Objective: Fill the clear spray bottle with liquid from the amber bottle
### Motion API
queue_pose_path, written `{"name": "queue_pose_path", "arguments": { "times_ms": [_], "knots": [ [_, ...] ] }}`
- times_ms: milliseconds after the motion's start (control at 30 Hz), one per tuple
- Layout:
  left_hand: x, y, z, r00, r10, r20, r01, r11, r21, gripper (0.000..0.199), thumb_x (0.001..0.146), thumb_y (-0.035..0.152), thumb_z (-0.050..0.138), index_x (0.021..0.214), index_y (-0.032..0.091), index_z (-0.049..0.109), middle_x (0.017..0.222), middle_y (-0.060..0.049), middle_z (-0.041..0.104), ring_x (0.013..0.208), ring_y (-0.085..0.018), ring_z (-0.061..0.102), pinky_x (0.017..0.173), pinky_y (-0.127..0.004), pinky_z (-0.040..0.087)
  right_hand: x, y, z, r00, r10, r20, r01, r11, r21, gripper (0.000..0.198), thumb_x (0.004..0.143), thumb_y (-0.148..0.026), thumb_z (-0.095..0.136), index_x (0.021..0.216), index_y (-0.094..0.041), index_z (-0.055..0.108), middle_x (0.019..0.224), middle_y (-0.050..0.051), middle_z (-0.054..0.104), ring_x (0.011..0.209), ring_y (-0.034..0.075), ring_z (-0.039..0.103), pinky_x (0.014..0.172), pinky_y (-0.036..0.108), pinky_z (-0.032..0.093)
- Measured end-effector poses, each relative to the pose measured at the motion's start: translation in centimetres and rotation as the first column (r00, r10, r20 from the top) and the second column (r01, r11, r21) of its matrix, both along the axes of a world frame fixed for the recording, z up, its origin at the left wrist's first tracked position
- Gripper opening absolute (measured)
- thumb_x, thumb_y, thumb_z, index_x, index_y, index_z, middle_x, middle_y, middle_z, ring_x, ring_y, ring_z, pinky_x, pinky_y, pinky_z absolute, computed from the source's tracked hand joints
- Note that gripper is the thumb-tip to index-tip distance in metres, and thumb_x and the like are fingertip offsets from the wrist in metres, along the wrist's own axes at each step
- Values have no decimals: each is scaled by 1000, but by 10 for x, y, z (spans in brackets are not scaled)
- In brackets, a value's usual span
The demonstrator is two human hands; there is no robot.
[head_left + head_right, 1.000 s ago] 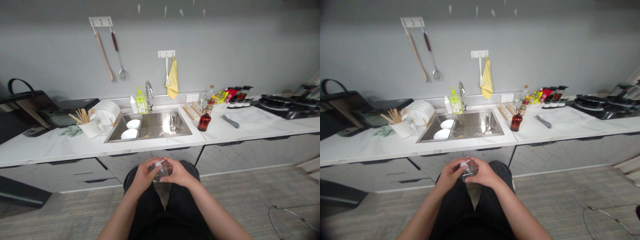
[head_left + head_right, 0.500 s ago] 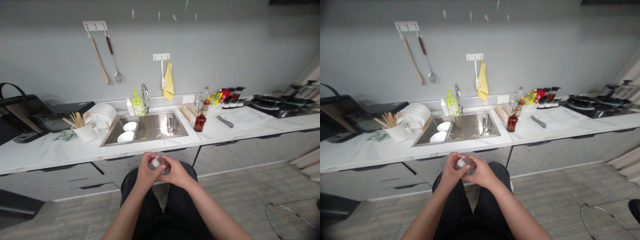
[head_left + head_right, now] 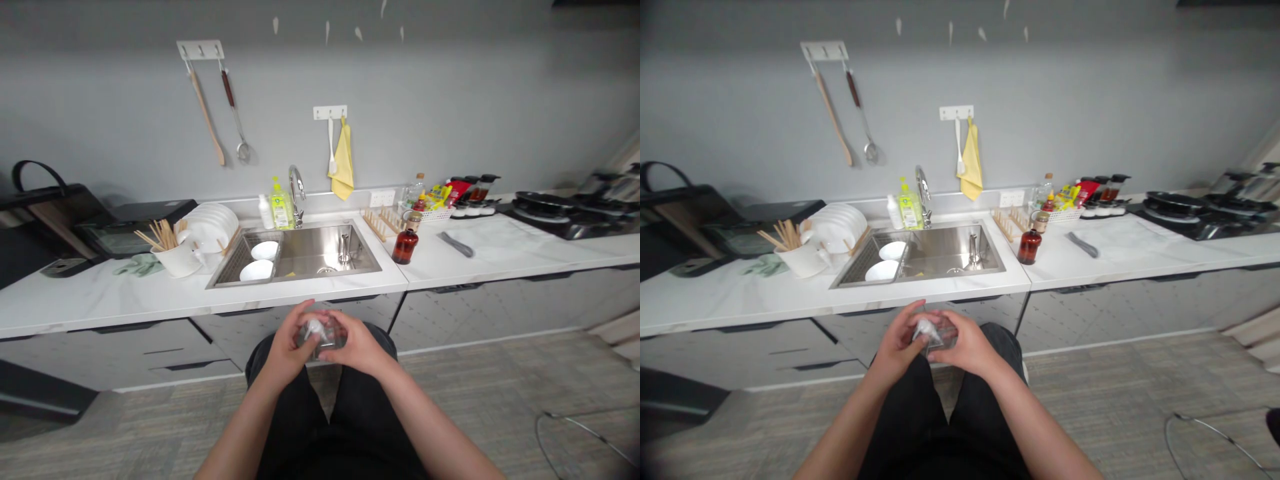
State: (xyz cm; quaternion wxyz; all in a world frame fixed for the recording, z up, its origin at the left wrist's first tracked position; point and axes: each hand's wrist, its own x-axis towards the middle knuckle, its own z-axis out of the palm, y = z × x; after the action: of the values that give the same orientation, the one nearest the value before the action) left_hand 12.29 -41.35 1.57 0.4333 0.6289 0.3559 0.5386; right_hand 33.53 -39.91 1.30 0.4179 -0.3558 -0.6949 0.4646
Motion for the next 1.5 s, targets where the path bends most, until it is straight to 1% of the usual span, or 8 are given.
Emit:
{"name": "queue_pose_path", "arguments": {
  "times_ms": [133, 300, 533, 700, 900, 1100, 1333, 1500],
  "knots": [
    [0, 0, 2, 970, 226, -85, -224, 974, 35, 70, 83, 40, 99, 145, 25, 70, 117, -7, 81, 114, -30, 80, 116, -50, 61, -2, -1, -3, 1000, -5, 8, 4, 1000, 9, 83, 68, -31, 110, 145, -27, 78, 142, 12, 85, 121, 36, 84, 106, 51, 69],
    [-3, -6, 4, 996, -4, -88, 4, 1000, 8, 71, 102, 42, 83, 168, 29, 60, 151, -15, 78, 144, -36, 74, 127, -55, 55, 0, -1, -3, 999, 13, -30, -14, 1000, -23, 78, 73, -33, 109, 145, -27, 79, 138, 11, 86, 116, 34, 84, 103, 49, 69],
    [2, 4, 4, 964, 235, -125, -235, 972, 8, 59, 78, 34, 100, 129, 25, 71, 106, -3, 76, 97, -25, 76, 97, -42, 63, -3, -4, 0, 1000, 24, 0, -24, 1000, 15, 81, 69, -33, 111, 143, -27, 78, 140, 11, 86, 123, 37, 83, 108, 50, 68],
    [-6, -3, 2, 999, 5, -54, -6, 1000, -15, 68, 98, 47, 89, 158, 27, 65, 138, -14, 81, 135, -35, 76, 122, -53, 58, 5, 2, -4, 1000, -6, 8, 5, 1000, 25, 81, 71, -35, 111, 144, -28, 78, 139, 10, 86, 119, 34, 84, 104, 47, 69],
    [-5, 2, -3, 985, 154, -75, -152, 988, 27, 61, 84, 42, 100, 137, 24, 77, 119, -11, 83, 115, -33, 81, 110, -51, 65, 5, -1, -6, 998, 60, 2, -60, 998, 4, 83, 72, -38, 112, 147, -29, 78, 143, 10, 85, 120, 35, 84, 103, 47, 69],
    [-11, -6, 5, 997, -18, -72, 20, 1000, 24, 59, 101, 47, 86, 155, 26, 73, 145, -16, 83, 140, -37, 78, 125, -56, 60, 4, 1, -3, 999, 40, -9, -40, 999, -18, 84, 69, -37, 112, 145, -28, 79, 139, 11, 86, 116, 35, 84, 100, 48, 70],
    [-21, 3, 1, 962, 261, -81, -259, 965, 41, 50, 91, 47, 96, 133, 24, 82, 119, -10, 89, 112, -31, 86, 110, -48, 67, 7, 4, -12, 999, 5, 48, -4, 1000, -12, 79, 68, -34, 111, 141, -28, 80, 136, 9, 86, 109, 33, 84, 94, 45, 70],
    [-28, 5, 12, 923, 351, -158, -345, 936, 63, 65, 98, 46, 91, 157, 27, 72, 125, -10, 90, 118, -31, 85, 114, -49, 64, 3, 5, -14, 994, -57, 97, 62, 997, -47, 81, 68, -35, 111, 142, -27, 78, 128, 9, 87, 103, 31, 84, 94, 47, 70]
  ]
}}
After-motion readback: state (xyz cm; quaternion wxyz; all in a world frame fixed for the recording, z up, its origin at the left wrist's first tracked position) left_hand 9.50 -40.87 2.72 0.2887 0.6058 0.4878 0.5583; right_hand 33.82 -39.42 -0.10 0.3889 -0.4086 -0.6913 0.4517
